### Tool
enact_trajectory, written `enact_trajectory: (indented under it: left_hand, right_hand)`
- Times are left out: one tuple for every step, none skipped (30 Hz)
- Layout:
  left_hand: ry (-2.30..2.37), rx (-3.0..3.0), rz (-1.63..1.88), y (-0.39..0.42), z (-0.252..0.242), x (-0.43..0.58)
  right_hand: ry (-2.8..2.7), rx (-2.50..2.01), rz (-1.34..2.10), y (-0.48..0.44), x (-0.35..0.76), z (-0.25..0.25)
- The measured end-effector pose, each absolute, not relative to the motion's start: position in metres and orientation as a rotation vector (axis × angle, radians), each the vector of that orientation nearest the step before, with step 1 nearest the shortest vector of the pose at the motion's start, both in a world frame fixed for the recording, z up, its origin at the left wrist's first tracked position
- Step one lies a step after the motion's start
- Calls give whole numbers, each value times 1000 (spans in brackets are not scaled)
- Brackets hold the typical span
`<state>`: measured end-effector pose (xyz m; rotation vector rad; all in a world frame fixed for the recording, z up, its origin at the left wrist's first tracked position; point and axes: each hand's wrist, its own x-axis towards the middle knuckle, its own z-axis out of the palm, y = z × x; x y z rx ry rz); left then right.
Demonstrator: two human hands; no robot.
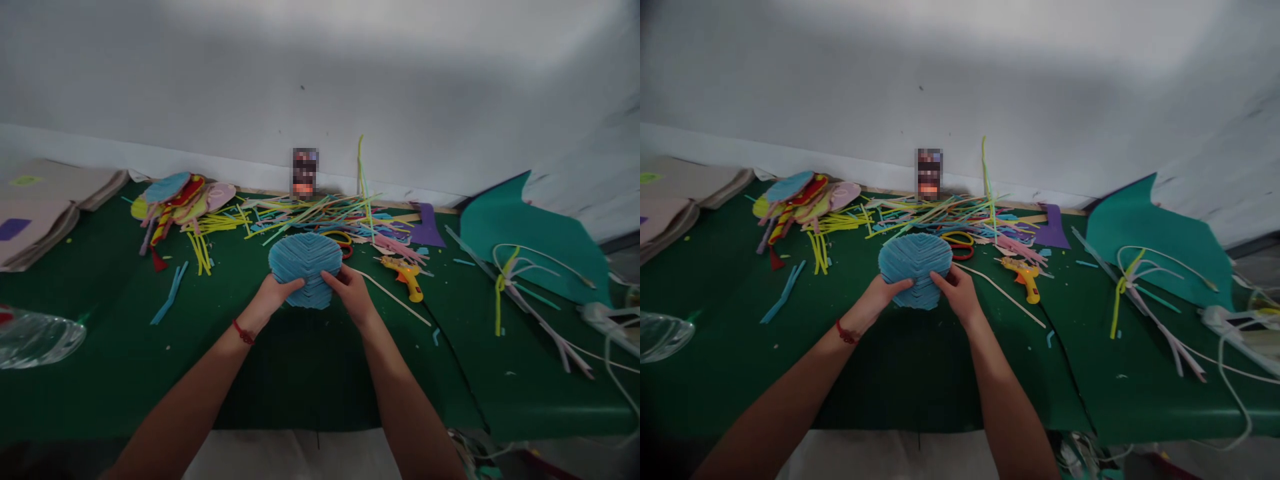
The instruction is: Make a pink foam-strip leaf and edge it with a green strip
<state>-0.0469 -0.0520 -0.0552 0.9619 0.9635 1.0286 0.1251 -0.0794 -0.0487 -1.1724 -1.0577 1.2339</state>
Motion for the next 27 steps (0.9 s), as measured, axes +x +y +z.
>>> enact_trajectory:
  left_hand:
    - [966, 960, 1027, -52, -55, -47]
    - [969, 960, 1023, -53, -54, -47]
    - [971, 964, 1018, -53, -54, -47]
    - [971, 970, 1015, -53, -53, -47]
    - [970, 978, 1012, -53, -53, -47]
    - [969, 988, 1013, -53, -52, -47]
    - [971, 998, 1015, -53, -52, -48]
    - [974, 1009, 1017, -52, -53, -48]
    - [976, 1020, 1018, -52, -53, -48]
    - [976, 1028, 1017, -51, -54, -48]
    - [976, 1033, 1015, -50, -54, -48]
    - [975, 1033, 1013, -49, -55, -49]
    - [974, 1026, 1010, -49, -55, -49]
    - [972, 1014, 1008, -49, -56, -49]
    - [964, 1001, 1009, -48, -56, -49]
    - [953, 990, 1013, -49, -56, -48]
    - [943, 981, 1019, -49, -56, -48]
    - [937, 973, 1027, -50, -56, -48]
    - [940, 965, 1041, -50, -57, -47]
    - [951, 958, 1061, -51, -57, -47]
    - [970, 949, 1088, -51, -58, -46]
    - [993, 939, 1122, -51, -59, -47]
    - [1013, 926, 1163, -50, -60, -47]
    - [1030, 913, 1211, -49, -60, -48]
    - [1047, 902, 1264, -47, -60, -49]
    - [1067, 898, 1322, -45, -59, -50]
    - [1093, 903, 1383, -43, -58, -52]
  right_hand:
    - [-1068, -1174, 1230, -79, 125, -49]
    - [-1078, -1176, 1225, -79, 126, -50]
    - [-1086, -1178, 1221, -78, 126, -50]
    - [-1090, -1177, 1218, -78, 126, -51]
    - [-1094, -1171, 1215, -78, 126, -51]
    - [-1096, -1164, 1214, -78, 126, -51]
    - [-1096, -1159, 1214, -78, 126, -51]
    - [-1095, -1159, 1217, -78, 126, -51]
    - [-1095, -1166, 1219, -78, 126, -50]
    - [-1093, -1177, 1221, -78, 125, -50]
    - [-1089, -1186, 1226, -78, 125, -50]
    - [-1083, -1192, 1229, -78, 125, -50]
    - [-1078, -1192, 1228, -78, 125, -50]
    - [-1075, -1188, 1222, -78, 125, -50]
    - [-1075, -1182, 1213, -77, 125, -51]
    - [-1077, -1176, 1202, -77, 125, -51]
    - [-1078, -1170, 1188, -77, 124, -52]
    - [-1076, -1164, 1173, -76, 123, -52]
    - [-1069, -1162, 1158, -77, 121, -53]
    - [-1058, -1168, 1143, -77, 118, -53]
    - [-1051, -1186, 1131, -78, 116, -53]
    - [-1054, -1213, 1122, -79, 113, -54]
    - [-1070, -1247, 1119, -81, 109, -54]
    - [-1103, -1277, 1125, -83, 106, -54]
    - [-1144, -1297, 1139, -85, 102, -54]
    - [-1187, -1305, 1156, -88, 98, -54]
    - [-1230, -1299, 1176, -90, 95, -53]
